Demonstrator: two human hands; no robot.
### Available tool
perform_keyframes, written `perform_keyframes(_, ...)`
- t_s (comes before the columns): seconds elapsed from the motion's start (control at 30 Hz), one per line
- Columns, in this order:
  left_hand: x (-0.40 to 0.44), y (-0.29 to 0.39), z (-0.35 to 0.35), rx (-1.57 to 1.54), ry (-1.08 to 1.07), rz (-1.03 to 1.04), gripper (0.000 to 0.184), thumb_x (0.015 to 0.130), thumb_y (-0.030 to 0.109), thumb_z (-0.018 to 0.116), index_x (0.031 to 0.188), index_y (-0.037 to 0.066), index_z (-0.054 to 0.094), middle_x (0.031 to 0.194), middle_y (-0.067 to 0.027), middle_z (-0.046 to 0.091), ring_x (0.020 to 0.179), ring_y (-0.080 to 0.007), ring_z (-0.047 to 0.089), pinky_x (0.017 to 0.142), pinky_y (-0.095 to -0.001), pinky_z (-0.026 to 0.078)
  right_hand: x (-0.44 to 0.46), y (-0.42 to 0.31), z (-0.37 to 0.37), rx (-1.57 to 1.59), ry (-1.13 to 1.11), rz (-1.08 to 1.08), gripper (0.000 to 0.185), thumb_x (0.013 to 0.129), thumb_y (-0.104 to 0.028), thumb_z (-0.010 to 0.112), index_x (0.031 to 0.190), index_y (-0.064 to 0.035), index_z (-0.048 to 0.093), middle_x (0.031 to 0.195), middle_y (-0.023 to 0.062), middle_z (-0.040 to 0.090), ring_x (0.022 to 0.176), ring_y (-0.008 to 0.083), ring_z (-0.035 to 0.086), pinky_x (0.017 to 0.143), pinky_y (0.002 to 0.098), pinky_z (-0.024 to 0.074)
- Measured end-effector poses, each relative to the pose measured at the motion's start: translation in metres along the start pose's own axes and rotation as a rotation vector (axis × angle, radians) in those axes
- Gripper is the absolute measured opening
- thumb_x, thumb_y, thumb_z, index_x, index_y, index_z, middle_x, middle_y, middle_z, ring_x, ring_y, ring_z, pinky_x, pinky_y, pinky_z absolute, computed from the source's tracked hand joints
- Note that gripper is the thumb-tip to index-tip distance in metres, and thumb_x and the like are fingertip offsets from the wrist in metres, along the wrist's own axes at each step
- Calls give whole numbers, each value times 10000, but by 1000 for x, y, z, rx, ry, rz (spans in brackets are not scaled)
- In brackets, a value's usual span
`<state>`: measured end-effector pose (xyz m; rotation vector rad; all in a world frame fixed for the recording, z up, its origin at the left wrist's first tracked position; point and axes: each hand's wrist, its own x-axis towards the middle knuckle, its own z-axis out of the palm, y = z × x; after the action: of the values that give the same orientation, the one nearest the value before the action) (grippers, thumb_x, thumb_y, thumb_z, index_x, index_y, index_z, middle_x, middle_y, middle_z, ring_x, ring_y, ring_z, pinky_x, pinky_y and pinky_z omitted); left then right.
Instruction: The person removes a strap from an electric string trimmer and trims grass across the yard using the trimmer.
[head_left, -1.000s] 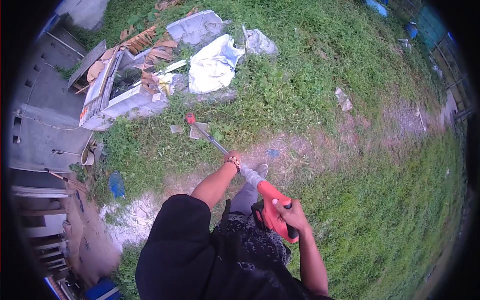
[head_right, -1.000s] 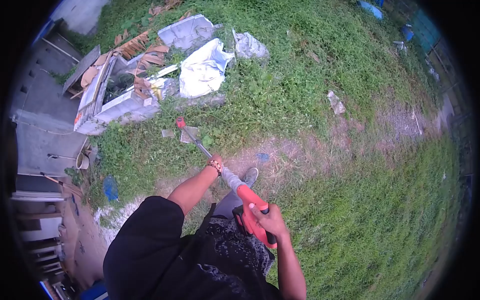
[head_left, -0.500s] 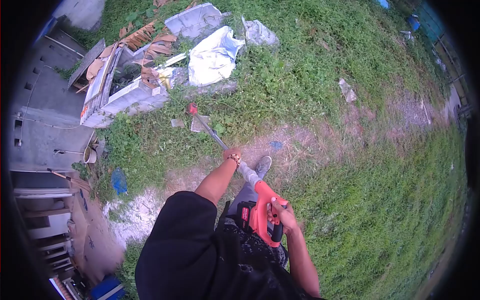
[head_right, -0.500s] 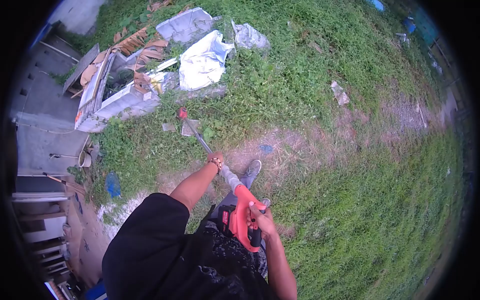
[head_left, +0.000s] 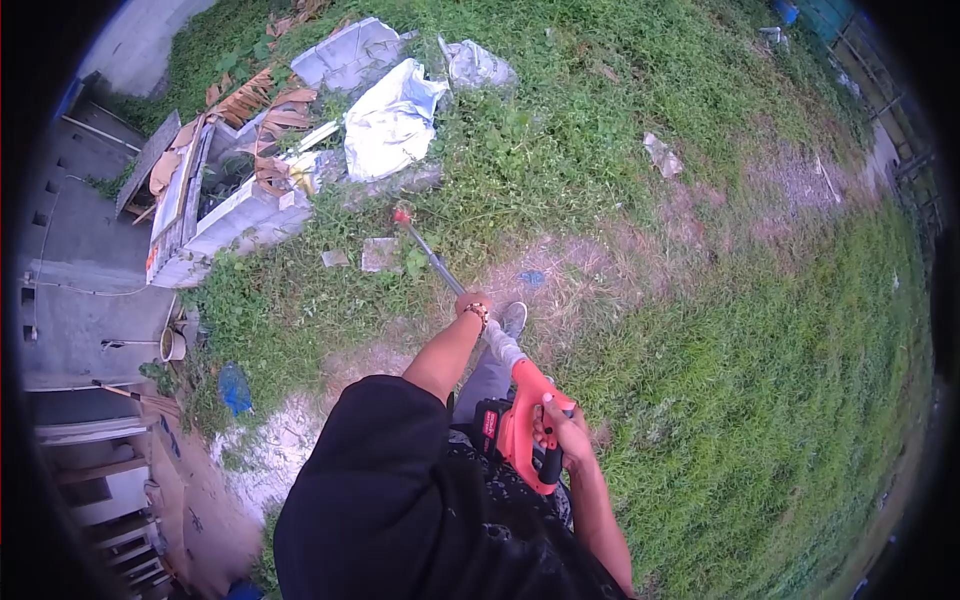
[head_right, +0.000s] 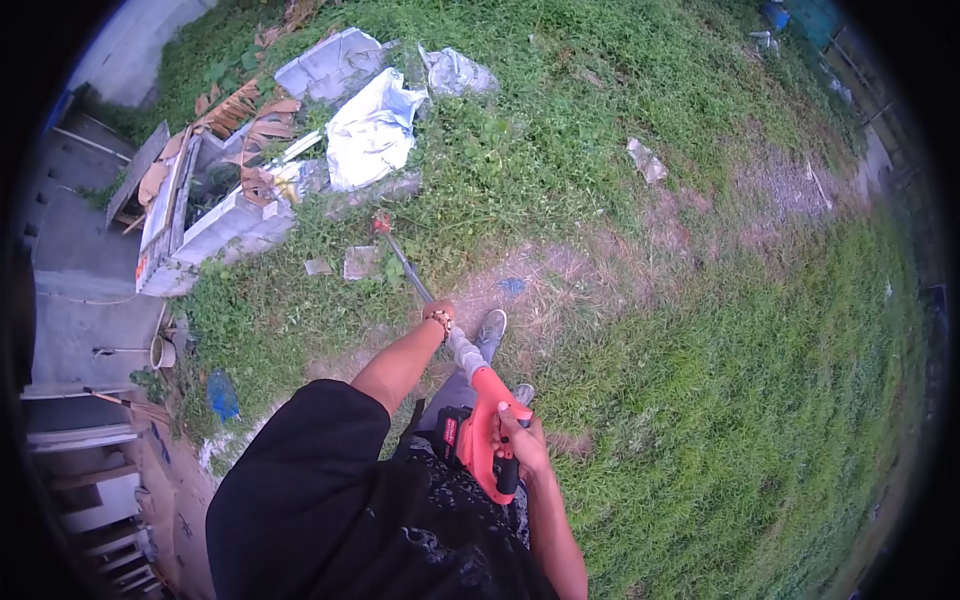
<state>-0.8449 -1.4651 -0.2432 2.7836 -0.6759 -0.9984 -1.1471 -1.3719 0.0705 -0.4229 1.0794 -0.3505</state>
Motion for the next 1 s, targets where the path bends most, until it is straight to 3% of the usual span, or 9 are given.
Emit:
perform_keyframes(0.17, 9, 18, 48, -248, -58, -151, 329, 850, 300, 524, 908, 19, 686, 937, -138, 685, 880, -283, 665, 734, -378, 526, -17, 0, -3, 21, 72, -25, 294, 916, -294, 571, 744, -62, 519, 562, 12, 495, 450, 102, 490, 383, 220, 363)
perform_keyframes(0.37, -46, 53, 15, 625, -93, 520, 278, 875, 209, 484, 923, 34, 695, 935, -97, 694, 877, -219, 677, 699, -347, 547, -32, 5, -10, 33, 139, -65, 295, 920, -295, 565, 746, -61, 521, 557, 12, 495, 442, 102, 491, 376, 220, 364)
perform_keyframes(0.47, -75, 73, 3, 702, -147, 540, 281, 885, 181, 460, 929, 38, 697, 901, -95, 697, 881, -206, 679, 676, -329, 550, -37, 9, -13, 41, 161, -91, 300, 921, -298, 564, 743, -60, 523, 552, 12, 497, 437, 100, 494, 368, 217, 365)
perform_keyframes(0.67, -73, 84, 24, -276, -138, -142, 259, 894, 181, 462, 979, 74, 682, 975, -98, 682, 949, -220, 656, 747, -338, 543, -44, 15, -18, 58, 191, -120, 295, 918, -297, 563, 752, -57, 517, 558, 22, 508, 435, 110, 499, 359, 219, 360)
perform_keyframes(0.77, -66, 91, 45, -260, -128, -130, 308, 848, 288, 539, 868, 18, 685, 872, -131, 693, 824, -274, 677, 679, -353, 538, -49, 14, -16, 73, 226, -129, 312, 916, -298, 568, 731, -52, 521, 556, 20, 507, 432, 101, 497, 356, 212, 360)
perform_keyframes(0.87, -49, 87, 72, -146, -106, 27, 314, 858, 288, 527, 882, 16, 681, 887, -152, 688, 824, -290, 674, 685, -365, 537, -54, 14, -15, 83, 248, -145, 325, 913, -302, 576, 718, -48, 527, 556, 17, 507, 429, 92, 495, 354, 204, 361)
perform_keyframes(0.97, -34, 89, 84, 609, -162, 569, 282, 871, 255, 512, 919, 41, 689, 920, -134, 690, 854, -271, 675, 688, -371, 545, -55, 18, -17, 97, 253, -174, 328, 910, -312, 579, 722, -48, 530, 559, 14, 510, 431, 88, 495, 357, 203, 359)
perform_keyframes(1.0, -38, 93, 83, 621, -165, 575, 263, 872, 234, 510, 933, 55, 692, 933, -121, 690, 869, -259, 674, 688, -372, 549, -56, 19, -19, 103, 255, -187, 330, 910, -316, 579, 723, -49, 532, 561, 13, 511, 432, 86, 495, 358, 202, 358)
